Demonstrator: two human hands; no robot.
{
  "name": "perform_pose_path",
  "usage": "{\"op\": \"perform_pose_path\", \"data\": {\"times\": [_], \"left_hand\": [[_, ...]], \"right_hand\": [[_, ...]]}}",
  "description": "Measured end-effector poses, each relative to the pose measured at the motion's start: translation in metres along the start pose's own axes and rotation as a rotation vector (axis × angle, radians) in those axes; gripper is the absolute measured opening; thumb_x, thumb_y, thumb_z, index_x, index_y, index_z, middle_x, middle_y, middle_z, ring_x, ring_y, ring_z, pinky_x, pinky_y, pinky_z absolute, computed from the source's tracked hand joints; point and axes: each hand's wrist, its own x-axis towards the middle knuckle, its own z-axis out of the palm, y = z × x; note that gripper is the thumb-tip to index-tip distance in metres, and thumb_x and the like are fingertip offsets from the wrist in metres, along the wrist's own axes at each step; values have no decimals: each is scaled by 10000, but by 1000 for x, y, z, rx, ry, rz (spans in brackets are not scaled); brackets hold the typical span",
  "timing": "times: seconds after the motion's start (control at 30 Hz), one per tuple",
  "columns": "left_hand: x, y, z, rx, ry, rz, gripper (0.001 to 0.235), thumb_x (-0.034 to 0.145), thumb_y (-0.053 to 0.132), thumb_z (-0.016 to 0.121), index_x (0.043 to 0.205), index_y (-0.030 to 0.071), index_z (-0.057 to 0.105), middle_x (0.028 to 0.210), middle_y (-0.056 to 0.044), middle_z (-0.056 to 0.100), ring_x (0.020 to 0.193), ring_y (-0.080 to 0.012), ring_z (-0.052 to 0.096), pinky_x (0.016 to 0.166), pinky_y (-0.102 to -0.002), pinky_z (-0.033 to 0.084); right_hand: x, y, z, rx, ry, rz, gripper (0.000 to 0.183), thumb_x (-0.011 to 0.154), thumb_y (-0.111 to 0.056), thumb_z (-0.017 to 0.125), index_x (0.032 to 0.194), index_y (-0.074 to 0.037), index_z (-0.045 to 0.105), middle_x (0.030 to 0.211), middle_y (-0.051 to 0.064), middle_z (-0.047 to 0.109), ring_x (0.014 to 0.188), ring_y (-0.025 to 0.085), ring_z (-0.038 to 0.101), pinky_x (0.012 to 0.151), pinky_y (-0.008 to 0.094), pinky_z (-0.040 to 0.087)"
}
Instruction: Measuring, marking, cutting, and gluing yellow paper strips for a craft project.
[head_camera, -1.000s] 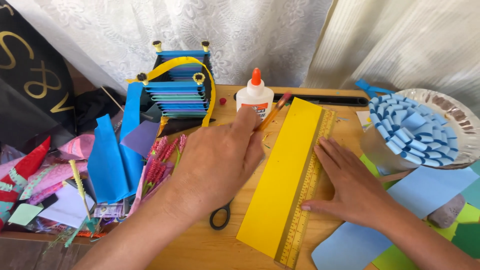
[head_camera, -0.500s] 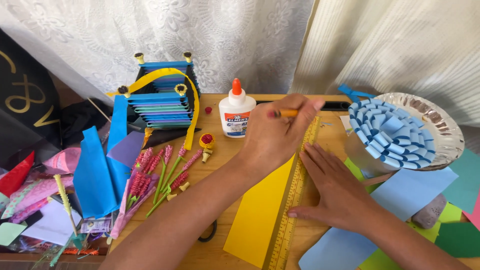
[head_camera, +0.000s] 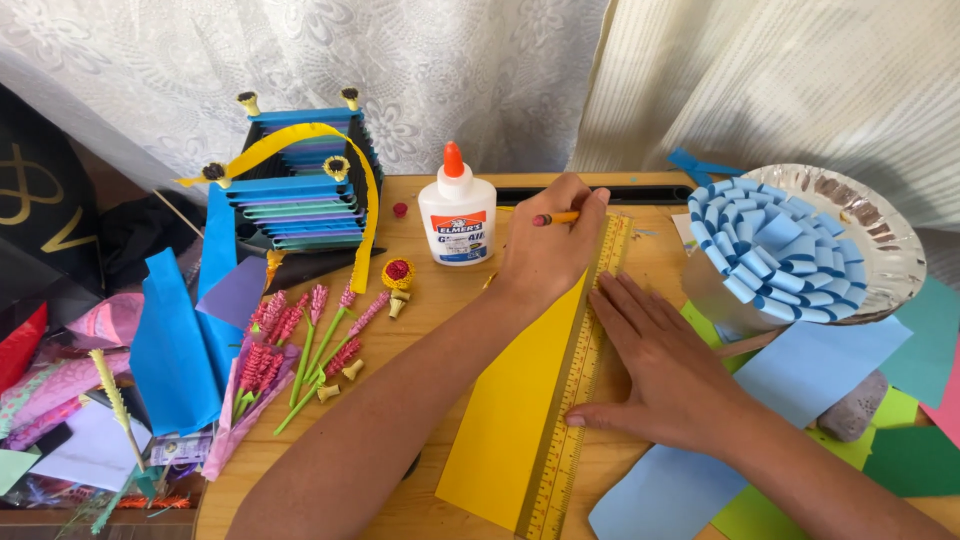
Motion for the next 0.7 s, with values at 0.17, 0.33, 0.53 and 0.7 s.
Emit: {"op": "perform_pose_path", "data": {"times": [0.17,0.33,0.53,0.7], "left_hand": [[6,-11,4,43,1,-20,313,996,322,543,772,107,504,649,-29,595,650,-185,558,612,-362,419],[4,-9,2,3,-17,-46,314,998,315,559,772,103,508,647,-21,584,642,-155,535,598,-340,416],[2,-11,3,-52,-2,30,306,987,255,586,744,110,469,620,4,561,613,-135,486,585,-328,397],[3,-13,2,34,2,231,296,977,234,560,745,114,421,602,3,541,578,-169,460,578,-358,362]], "right_hand": [[1,0,-1,-6,-1,1,1362,717,-806,848,1613,-26,182,1707,192,132,1578,348,72,1216,497,120],[1,0,-1,-3,-2,-2,1358,726,-811,830,1617,-25,171,1708,194,125,1579,347,65,1216,495,115],[1,-2,-3,-5,-19,10,1365,723,-817,832,1619,-32,167,1708,192,123,1578,344,68,1212,500,123],[1,-2,-3,-1,-18,19,1372,712,-816,838,1622,-40,166,1711,183,124,1576,340,78,1210,499,127]]}}
